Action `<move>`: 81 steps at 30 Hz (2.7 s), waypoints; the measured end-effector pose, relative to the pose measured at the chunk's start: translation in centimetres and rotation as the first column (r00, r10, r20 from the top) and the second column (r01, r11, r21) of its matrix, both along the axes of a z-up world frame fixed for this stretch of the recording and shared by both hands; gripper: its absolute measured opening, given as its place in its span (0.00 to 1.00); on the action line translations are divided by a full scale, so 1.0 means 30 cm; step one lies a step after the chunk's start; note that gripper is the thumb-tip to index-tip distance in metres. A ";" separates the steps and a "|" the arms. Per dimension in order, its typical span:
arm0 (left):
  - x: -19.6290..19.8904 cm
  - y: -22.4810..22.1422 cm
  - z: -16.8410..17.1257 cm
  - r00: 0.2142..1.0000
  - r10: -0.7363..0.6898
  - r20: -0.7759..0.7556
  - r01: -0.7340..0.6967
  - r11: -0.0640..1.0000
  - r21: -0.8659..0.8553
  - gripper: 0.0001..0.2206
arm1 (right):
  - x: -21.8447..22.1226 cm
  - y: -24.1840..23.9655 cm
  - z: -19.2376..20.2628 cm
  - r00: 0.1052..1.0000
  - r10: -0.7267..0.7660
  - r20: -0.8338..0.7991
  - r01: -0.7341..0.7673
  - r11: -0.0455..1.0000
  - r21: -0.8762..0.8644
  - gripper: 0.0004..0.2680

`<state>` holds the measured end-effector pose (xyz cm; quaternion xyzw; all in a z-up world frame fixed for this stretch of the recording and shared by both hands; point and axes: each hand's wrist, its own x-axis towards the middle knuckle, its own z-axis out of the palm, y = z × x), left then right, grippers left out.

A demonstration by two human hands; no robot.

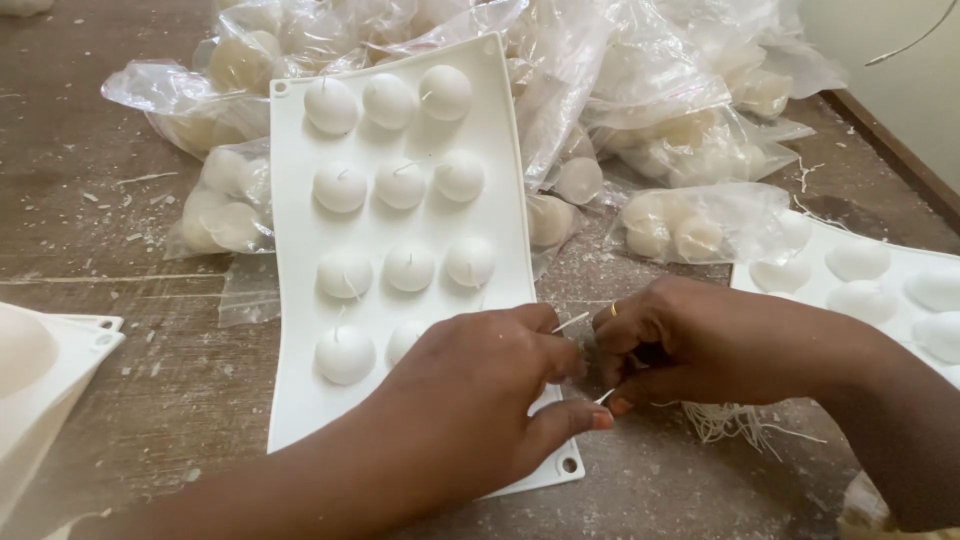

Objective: The person uses a needle to thread wicks through a silicone mold, then places small round candles into the cavities and threads wicks through them as well.

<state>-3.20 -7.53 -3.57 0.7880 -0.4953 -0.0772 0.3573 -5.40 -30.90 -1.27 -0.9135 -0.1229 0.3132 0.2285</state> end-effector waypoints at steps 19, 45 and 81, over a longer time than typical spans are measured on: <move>0.027 0.022 0.028 0.989 0.109 -0.097 -0.103 0.992 0.068 0.07 | 0.017 -0.038 0.010 0.997 -0.074 0.024 0.078 0.973 -0.216 0.05; 0.045 0.191 0.020 0.881 0.469 -0.053 -0.462 0.880 0.113 0.10 | 0.096 0.251 -0.032 0.932 -0.359 -0.054 0.296 0.669 0.682 0.07; 0.080 0.207 0.032 0.619 0.310 -0.722 -0.397 0.916 0.054 0.11 | 0.073 0.259 -0.112 0.877 -0.467 0.116 0.150 0.494 0.857 0.02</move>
